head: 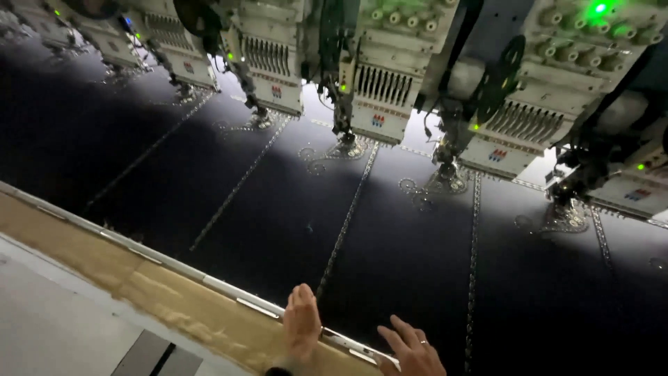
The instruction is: Operating a multi-head industrial embroidery machine, including using the touch-screen control panel and checking the embroidery heads.
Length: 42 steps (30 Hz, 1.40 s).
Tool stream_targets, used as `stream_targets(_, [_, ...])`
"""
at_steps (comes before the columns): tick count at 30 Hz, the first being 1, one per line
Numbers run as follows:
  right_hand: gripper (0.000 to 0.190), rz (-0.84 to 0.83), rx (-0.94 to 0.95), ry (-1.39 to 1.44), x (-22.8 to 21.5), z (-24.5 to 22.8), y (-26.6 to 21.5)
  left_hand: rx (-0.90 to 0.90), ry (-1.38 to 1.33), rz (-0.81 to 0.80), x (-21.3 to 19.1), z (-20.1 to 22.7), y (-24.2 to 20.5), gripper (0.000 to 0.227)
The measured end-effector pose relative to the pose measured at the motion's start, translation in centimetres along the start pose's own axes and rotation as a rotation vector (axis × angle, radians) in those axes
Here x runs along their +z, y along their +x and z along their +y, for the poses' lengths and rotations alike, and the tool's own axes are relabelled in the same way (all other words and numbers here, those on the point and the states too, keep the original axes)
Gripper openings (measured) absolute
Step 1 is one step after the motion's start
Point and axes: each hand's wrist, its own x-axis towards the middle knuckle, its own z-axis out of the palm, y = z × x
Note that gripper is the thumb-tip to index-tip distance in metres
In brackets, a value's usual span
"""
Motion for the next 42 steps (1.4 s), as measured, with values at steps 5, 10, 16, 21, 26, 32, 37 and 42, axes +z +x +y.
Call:
stream_targets(5, [0.054, 0.100, -0.043, 0.002, -1.0, 3.6, -0.6, -0.088, -0.279, -0.165, -2.7, 4.2, -0.8, 0.009])
stream_targets(10, [0.050, 0.001, -0.096, 0.017, -2.1, 5.4, -3.1, 0.120, 0.188, -0.048, 0.1, 3.7, -2.9, 0.022])
stream_targets(16, [0.050, 0.038, -0.069, 0.063, -2.1, 10.3, -3.6, 0.132, -0.021, 0.287, 3.2, 1.4, -6.5, 0.018])
stream_targets(21, [0.051, 0.057, -0.098, 0.119, -5.9, 9.7, -3.1, -0.060, -0.022, 0.066, -3.1, 2.4, -1.2, 0.008])
stream_targets(26, [0.053, 0.070, -0.099, 0.101, -5.5, 7.1, 4.3, -0.094, -0.354, -0.025, -5.8, 6.4, 13.3, 0.022])
stream_targets(32, [0.048, 0.265, -0.165, 0.055, -2.3, 6.1, 12.3, 0.051, -0.166, -0.033, 3.6, 4.1, 24.8, 0.013])
stream_targets(37, [0.045, 0.635, -0.255, -0.020, -2.3, 9.1, 16.8, 0.250, 0.273, 0.095, 8.4, 5.4, 27.2, 0.007])
stream_targets(42, [0.053, 0.144, -0.058, 0.089, -6.7, 9.9, 16.2, -0.032, -0.398, -0.305, 6.2, 8.0, 18.5, 0.020])
